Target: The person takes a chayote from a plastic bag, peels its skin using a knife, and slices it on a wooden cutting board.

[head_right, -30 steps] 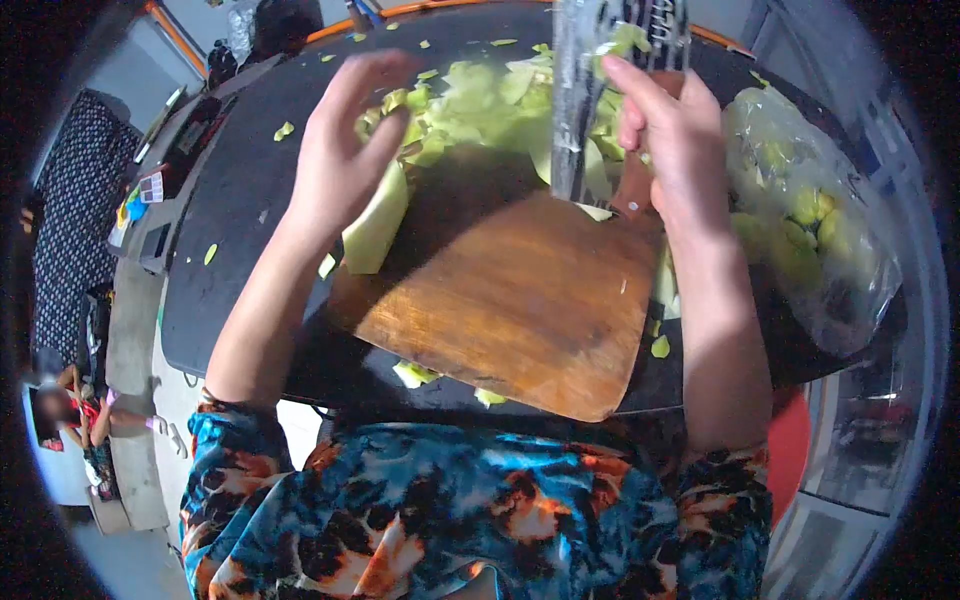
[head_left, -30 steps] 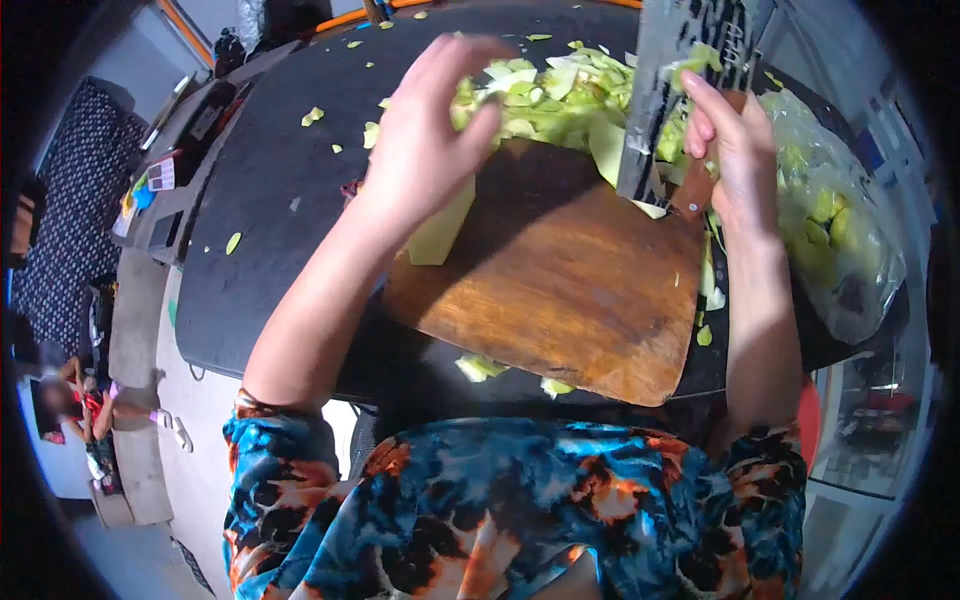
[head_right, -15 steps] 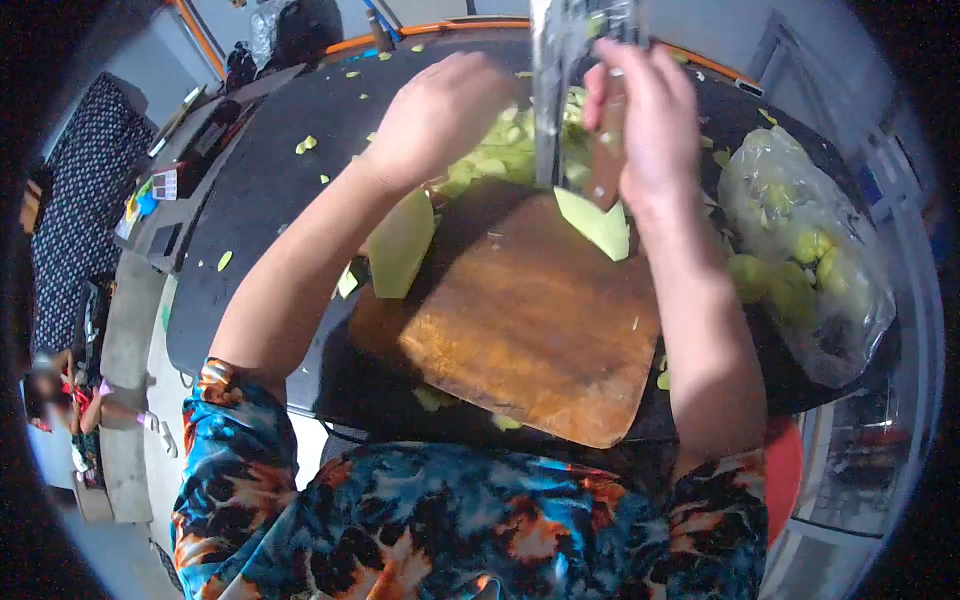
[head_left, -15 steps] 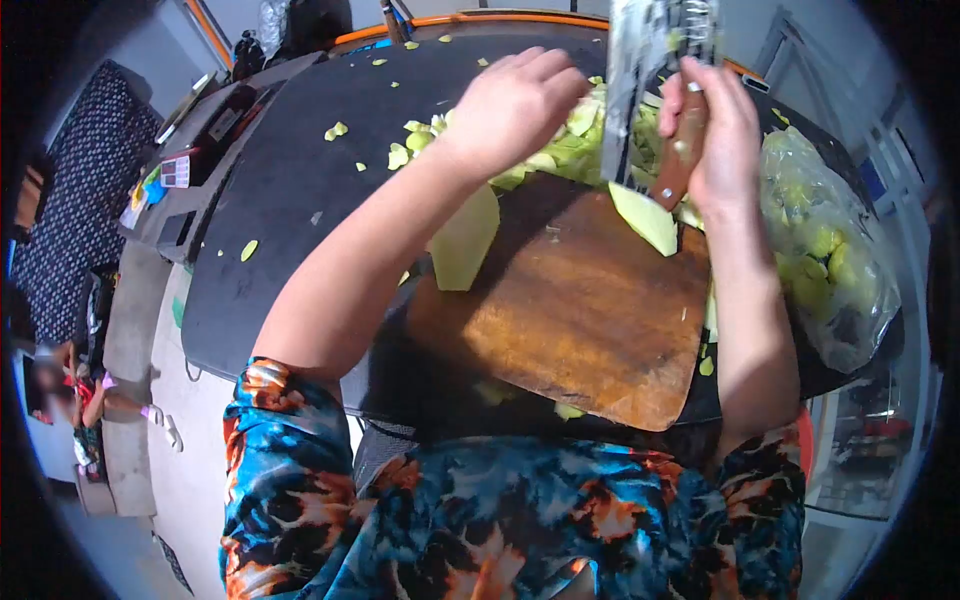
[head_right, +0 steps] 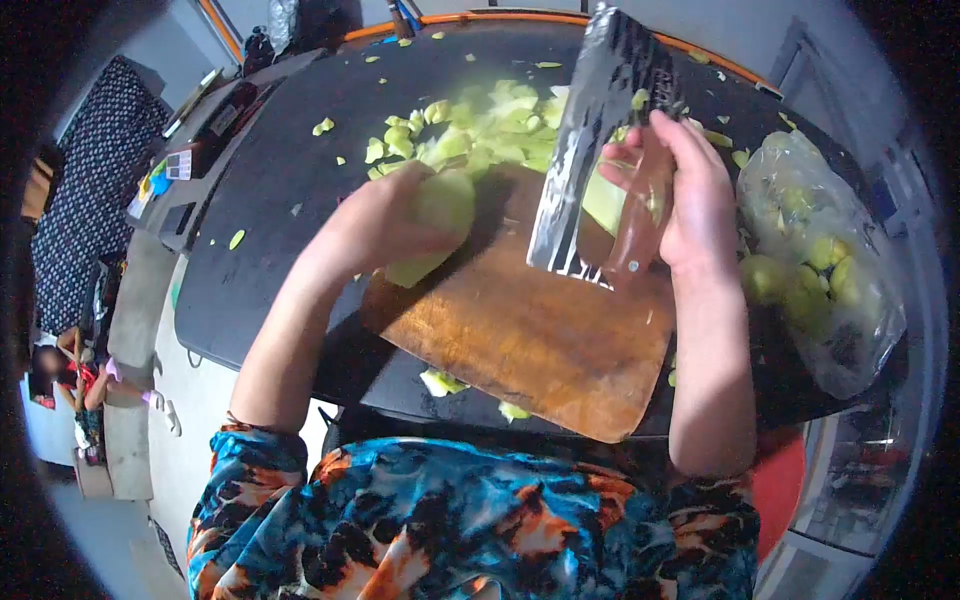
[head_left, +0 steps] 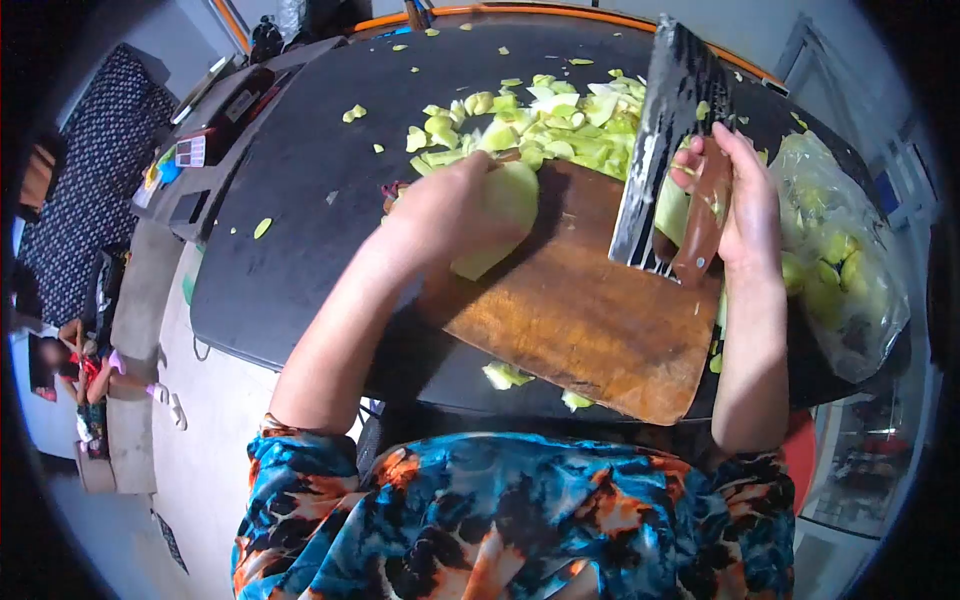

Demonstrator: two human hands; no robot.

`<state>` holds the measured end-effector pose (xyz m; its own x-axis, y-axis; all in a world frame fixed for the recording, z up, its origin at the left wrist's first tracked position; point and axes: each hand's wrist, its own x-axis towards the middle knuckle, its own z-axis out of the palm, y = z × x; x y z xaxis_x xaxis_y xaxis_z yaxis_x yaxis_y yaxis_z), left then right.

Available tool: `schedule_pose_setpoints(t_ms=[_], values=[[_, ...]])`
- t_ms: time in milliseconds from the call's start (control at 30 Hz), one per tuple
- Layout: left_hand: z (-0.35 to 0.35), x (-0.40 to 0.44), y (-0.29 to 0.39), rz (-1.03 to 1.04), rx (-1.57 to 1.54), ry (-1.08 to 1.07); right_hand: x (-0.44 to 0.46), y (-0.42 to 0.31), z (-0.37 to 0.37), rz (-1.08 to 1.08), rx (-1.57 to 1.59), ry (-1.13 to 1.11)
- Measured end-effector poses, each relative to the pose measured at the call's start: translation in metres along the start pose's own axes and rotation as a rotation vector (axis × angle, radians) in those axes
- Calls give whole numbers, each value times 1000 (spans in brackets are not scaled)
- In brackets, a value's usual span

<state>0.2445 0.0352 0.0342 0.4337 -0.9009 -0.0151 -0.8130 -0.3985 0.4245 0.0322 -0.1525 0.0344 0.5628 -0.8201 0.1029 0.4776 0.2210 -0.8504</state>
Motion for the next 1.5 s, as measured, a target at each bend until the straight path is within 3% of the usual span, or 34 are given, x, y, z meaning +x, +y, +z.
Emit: schedule_pose_setpoints(t_ms=[167, 267, 333, 400, 567, 700, 900, 1100, 1233, 1333, 1500], values=[[16, 13, 15, 170, -68, 52, -17, -1, 17, -4, -146, -149], [33, 29, 7, 85, -869, 124, -27, 1, 29, -20, -231, -154], [40, 32, 3, 112, -1439, 30, -35, -2, 34, -13, -311, -210], [38, 28, -3, 156, -1638, -11, -40, -6, 34, 8, -391, -324], [25, 18, -1, 219, -1652, 95, -59, -15, 45, 120, -513, -466], [28, 23, -11, 254, -1638, 109, -64, -18, 50, 101, -651, -422], [28, 18, 1, 89, -1725, 167, -64, -19, 51, 73, -732, -415], [35, 16, 19, -14, -1773, 382, -77, -18, 58, 31, -864, -383], [38, 8, 31, 107, -1863, 343, -89, -6, 60, -267, -917, -395], [35, 1, 39, 178, -1846, 359, -97, -8, 61, -349, -1004, -415], [38, 5, 37, 271, -1667, 464, -96, -18, 57, -287, -990, -437]])
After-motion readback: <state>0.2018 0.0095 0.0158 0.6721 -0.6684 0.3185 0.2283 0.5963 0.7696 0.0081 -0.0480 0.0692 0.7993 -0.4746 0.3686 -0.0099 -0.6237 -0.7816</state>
